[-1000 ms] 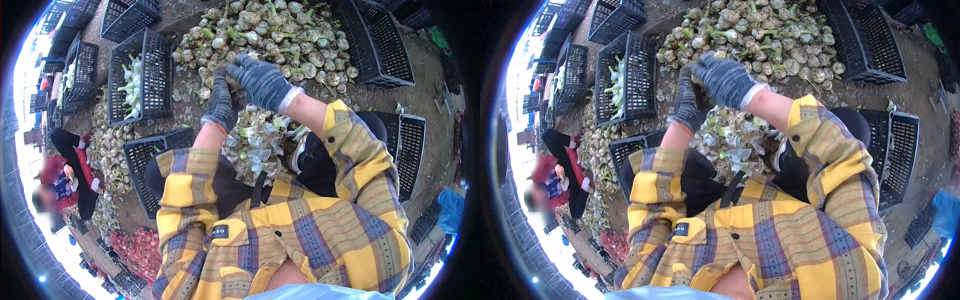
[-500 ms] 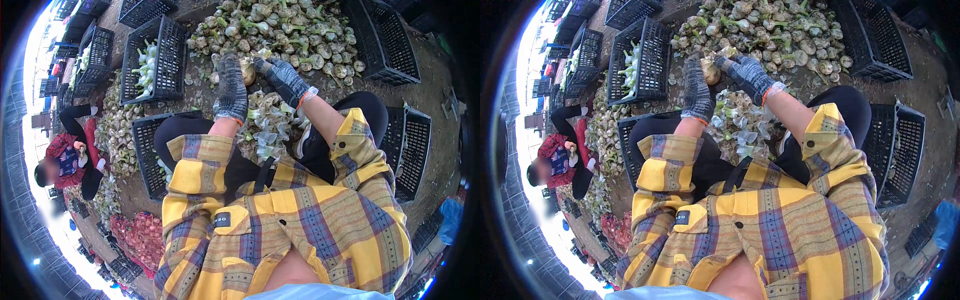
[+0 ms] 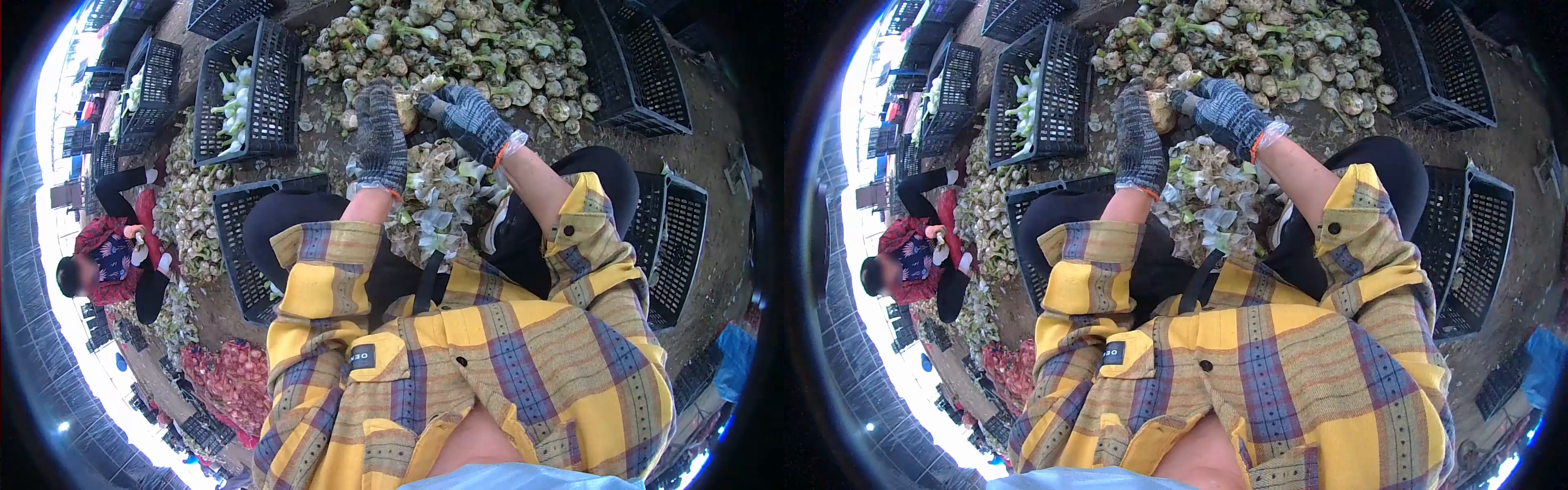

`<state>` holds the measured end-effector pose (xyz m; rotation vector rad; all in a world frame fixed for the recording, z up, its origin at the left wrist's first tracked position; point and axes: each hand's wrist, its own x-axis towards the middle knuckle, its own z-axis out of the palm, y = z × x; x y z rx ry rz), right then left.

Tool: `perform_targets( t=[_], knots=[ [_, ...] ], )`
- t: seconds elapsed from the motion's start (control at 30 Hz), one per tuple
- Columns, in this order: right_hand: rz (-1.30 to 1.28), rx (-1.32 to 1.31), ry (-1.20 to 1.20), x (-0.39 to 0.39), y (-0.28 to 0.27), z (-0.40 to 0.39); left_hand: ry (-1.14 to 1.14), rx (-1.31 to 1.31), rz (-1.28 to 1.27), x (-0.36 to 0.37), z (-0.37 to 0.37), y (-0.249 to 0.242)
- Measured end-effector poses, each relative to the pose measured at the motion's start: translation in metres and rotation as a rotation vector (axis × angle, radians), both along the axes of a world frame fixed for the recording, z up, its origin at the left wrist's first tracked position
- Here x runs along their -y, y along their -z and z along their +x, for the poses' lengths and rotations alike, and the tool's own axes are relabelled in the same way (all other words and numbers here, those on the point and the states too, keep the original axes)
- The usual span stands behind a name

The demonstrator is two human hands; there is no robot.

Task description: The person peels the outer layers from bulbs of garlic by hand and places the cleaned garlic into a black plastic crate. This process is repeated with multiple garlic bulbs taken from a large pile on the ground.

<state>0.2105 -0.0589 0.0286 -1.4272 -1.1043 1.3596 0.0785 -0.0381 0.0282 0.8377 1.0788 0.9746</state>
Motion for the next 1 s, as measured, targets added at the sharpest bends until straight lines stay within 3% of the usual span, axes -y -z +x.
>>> perform_targets(
  t=[0.1,0.27,0.37,0.47,0.5,0.57,0.6,0.67,0.7,0.77,0.8,0.87,0.9,1.0],
  knots=[
    [-0.012,0.089,-0.052,0.001,-0.004,0.001,0.044,-0.188,0.175,0.002,-0.004,0.005],
    [0.045,0.137,-0.079,0.002,-0.004,0.004,0.163,-0.896,0.747,0.003,-0.014,0.013],
    [0.071,0.245,-0.069,-0.001,0.004,0.004,0.191,-1.056,0.862,0.005,-0.016,0.015],
    [0.265,0.436,0.005,0.004,0.004,0.001,0.168,-0.979,0.791,-0.004,-0.021,0.033],
    [0.265,0.434,0.007,0.003,0.005,0.002,0.170,-0.980,0.791,-0.007,-0.019,0.040],
    [0.224,0.760,-0.147,0.002,0.009,0.005,0.034,-0.810,0.708,-0.010,-0.010,0.039],
    [0.222,0.758,-0.145,0.003,0.011,0.005,0.037,-0.811,0.708,-0.010,-0.008,0.038],
    [0.266,0.497,-0.063,0.004,0.015,0.005,-0.001,-0.060,-0.137,-0.006,0.001,0.011],
    [0.264,0.496,-0.062,0.006,0.017,0.003,0.000,-0.061,-0.139,-0.007,0.001,0.011],
    [0.235,0.564,0.040,0.006,0.020,0.001,-0.017,0.223,-0.555,-0.014,0.001,0.012],
    [0.236,0.561,0.043,0.004,0.020,0.003,-0.015,0.220,-0.555,-0.015,-0.002,0.016],
    [0.049,0.495,0.013,-0.002,0.013,0.011,0.273,-0.057,-0.225,-0.013,-0.004,0.014],
    [-0.046,0.460,-0.002,-0.003,0.011,0.013,0.137,-0.178,0.159,-0.001,0.002,0.017],
    [0.055,0.475,0.066,0.000,0.008,0.013,0.145,-0.159,0.315,0.005,0.002,0.013]
  ],
)
